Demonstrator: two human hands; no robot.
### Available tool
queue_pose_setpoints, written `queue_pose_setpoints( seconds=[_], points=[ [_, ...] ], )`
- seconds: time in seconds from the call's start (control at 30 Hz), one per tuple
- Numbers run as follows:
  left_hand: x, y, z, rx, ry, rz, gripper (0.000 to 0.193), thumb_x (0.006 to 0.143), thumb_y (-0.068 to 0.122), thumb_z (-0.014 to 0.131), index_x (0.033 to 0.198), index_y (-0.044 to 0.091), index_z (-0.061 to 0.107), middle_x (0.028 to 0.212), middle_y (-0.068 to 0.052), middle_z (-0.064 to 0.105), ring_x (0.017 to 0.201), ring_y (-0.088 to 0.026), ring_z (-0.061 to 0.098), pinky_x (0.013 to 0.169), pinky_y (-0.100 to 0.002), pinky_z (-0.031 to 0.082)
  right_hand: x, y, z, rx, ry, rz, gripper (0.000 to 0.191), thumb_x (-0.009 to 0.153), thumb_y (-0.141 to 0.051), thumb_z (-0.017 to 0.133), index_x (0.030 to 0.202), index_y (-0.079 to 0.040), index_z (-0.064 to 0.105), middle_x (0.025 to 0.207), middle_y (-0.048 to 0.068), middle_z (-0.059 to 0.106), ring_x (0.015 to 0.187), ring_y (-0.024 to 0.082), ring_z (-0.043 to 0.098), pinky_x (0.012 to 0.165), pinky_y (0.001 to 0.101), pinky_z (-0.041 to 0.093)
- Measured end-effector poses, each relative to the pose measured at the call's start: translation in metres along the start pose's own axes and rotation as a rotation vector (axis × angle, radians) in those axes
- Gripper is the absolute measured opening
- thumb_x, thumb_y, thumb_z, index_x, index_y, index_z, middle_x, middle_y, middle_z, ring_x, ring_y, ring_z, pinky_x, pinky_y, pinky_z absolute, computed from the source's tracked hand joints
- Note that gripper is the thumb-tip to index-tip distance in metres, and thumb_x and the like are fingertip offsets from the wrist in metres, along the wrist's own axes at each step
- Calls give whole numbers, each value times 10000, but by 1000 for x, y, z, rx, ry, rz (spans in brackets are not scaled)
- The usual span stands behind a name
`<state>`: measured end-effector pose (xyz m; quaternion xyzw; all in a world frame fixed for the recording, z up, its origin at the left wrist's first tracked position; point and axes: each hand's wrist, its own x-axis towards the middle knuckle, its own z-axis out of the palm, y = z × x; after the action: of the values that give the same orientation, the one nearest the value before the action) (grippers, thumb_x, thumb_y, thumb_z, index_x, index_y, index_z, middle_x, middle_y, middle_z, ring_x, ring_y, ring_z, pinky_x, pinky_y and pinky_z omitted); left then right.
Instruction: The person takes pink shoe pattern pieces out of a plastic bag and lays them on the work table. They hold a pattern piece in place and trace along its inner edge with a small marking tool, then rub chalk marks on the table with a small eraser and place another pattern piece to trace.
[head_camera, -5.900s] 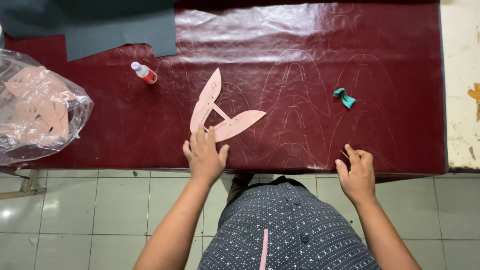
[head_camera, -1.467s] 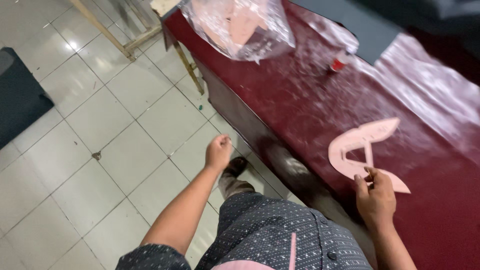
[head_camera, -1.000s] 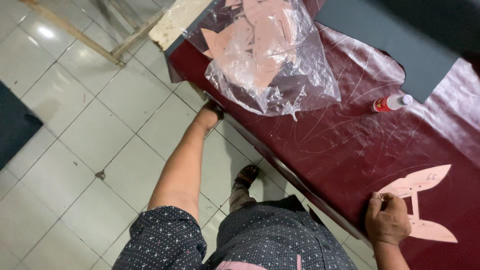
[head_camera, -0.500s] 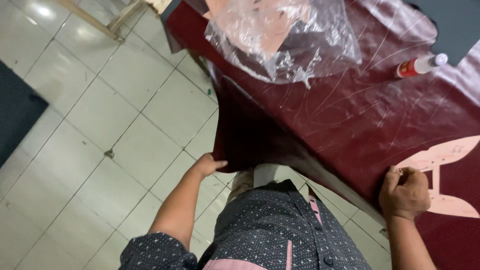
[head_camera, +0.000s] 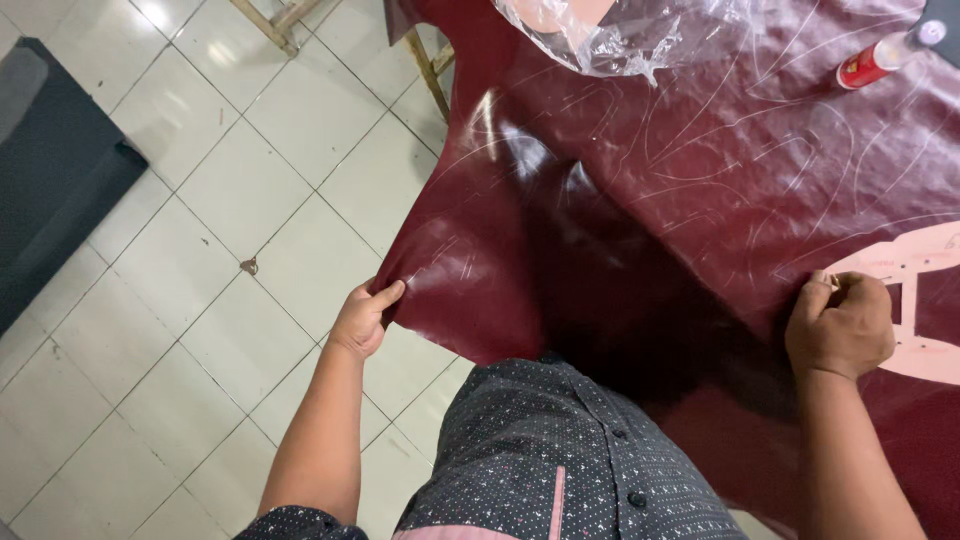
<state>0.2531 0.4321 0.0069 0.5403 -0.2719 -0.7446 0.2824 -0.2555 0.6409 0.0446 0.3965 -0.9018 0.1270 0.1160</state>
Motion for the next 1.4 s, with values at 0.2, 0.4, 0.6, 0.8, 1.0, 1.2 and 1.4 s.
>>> queue_pose_setpoints(
  seconds=[0.2,0.4,0.6,0.8,1.0,1.2,1.4],
  points=[
    [-13,-3,-6,-110,7,39,501,884,109,734,1327,-82,600,1263,-148,696,1170,-234,642,1069,-363,469,0,-7,-9,-2,24,-10,185,994,-275,658,1017,-91,654,1051,81,693,929,304,678,853,459,525],
    [-14,-6,-4,-233,6,57,496,879,104,723,1326,-65,590,1281,-131,693,1205,-221,636,1097,-363,455,1,-8,-10,2,16,-3,176,1000,-270,652,1003,-94,646,1051,75,695,927,298,683,849,459,528],
    [-7,-8,2,-254,75,71,472,890,106,745,1290,-95,596,1268,-152,689,1214,-218,627,1125,-347,430,2,-10,-11,7,34,-10,171,987,-266,658,996,-96,649,1044,73,700,916,300,683,840,455,534],
    [0,-1,8,-179,138,25,486,877,122,739,1294,-77,592,1264,-153,690,1202,-221,625,1115,-348,426,5,-14,-15,-6,49,-9,187,990,-279,665,1006,-94,655,1035,78,703,910,301,683,829,451,532],
    [11,10,20,-78,163,-6,470,890,154,726,1301,-36,600,1263,-135,697,1187,-229,634,1091,-387,439,9,-15,-18,9,-16,41,272,1097,-327,694,997,-79,647,990,86,699,855,290,680,821,444,534],
    [27,23,39,133,233,-204,428,901,256,703,1299,122,621,1209,-52,717,1107,-216,643,948,-443,441,17,-25,-23,30,-35,86,253,1102,-327,704,1072,-77,683,1029,108,695,952,306,676,824,448,533],
    [45,33,56,321,177,-279,404,903,270,719,1269,111,656,1197,-52,736,1081,-202,653,934,-394,478,44,-98,-20,275,-137,-54,215,990,-236,697,1167,-114,705,1225,107,659,973,270,697,826,401,564]
  ],
)
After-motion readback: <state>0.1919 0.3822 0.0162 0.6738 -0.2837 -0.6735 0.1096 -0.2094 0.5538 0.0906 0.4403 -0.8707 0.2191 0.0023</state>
